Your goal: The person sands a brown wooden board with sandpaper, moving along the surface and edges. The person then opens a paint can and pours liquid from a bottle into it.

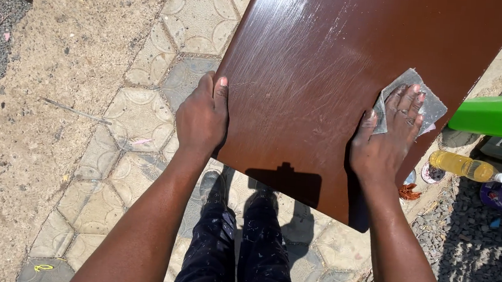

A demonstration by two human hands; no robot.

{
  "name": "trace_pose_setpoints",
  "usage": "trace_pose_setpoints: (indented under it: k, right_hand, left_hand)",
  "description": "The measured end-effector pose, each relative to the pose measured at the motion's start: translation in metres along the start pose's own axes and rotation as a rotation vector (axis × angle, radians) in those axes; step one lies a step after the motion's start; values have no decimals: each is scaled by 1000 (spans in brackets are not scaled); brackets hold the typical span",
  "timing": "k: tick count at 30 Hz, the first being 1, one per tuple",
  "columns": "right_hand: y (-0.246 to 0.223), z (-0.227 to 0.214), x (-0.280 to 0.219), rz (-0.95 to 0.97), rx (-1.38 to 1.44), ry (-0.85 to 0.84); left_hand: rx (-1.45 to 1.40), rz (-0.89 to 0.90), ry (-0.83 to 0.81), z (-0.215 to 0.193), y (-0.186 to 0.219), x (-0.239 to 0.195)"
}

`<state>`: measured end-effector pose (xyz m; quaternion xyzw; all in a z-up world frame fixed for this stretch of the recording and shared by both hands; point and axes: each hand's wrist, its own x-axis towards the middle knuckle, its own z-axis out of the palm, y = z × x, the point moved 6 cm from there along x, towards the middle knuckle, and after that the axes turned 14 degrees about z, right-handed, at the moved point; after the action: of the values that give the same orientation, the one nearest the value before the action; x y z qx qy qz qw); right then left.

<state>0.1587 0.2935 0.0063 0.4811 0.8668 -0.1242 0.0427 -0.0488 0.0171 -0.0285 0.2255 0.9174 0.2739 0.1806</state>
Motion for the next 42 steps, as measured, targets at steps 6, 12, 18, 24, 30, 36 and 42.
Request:
trace_pose_setpoints:
  k: [6, 12, 18, 24, 30, 36, 42]
  right_hand:
    - [-72, 54, -174, -461, -144, -111]
    - [-99, 38, -25, 18, -146, -43]
    - [-155, 65, -108, -782, -138, -178]
    - [-173, 24, 22, -338, -51, -47]
    - [-186, 62, -154, -760, -129, 149]
    - [-261, 55, -27, -266, -185, -184]
    - [-197, 65, -139, -712, -45, 38]
  left_hand:
    - [-477, -175, 12, -2, -38, -6]
    - [-572, -190, 217, 10, -53, -14]
    - [-692, -161, 301, -32, -23, -19]
    - [-602, -34, 289, -25, -22, -15]
    - [-677, -33, 329, -22, -31, -13]
    - [-649, -17, 316, -12, -40, -15]
    - [-597, -80, 287, -30, -24, -13]
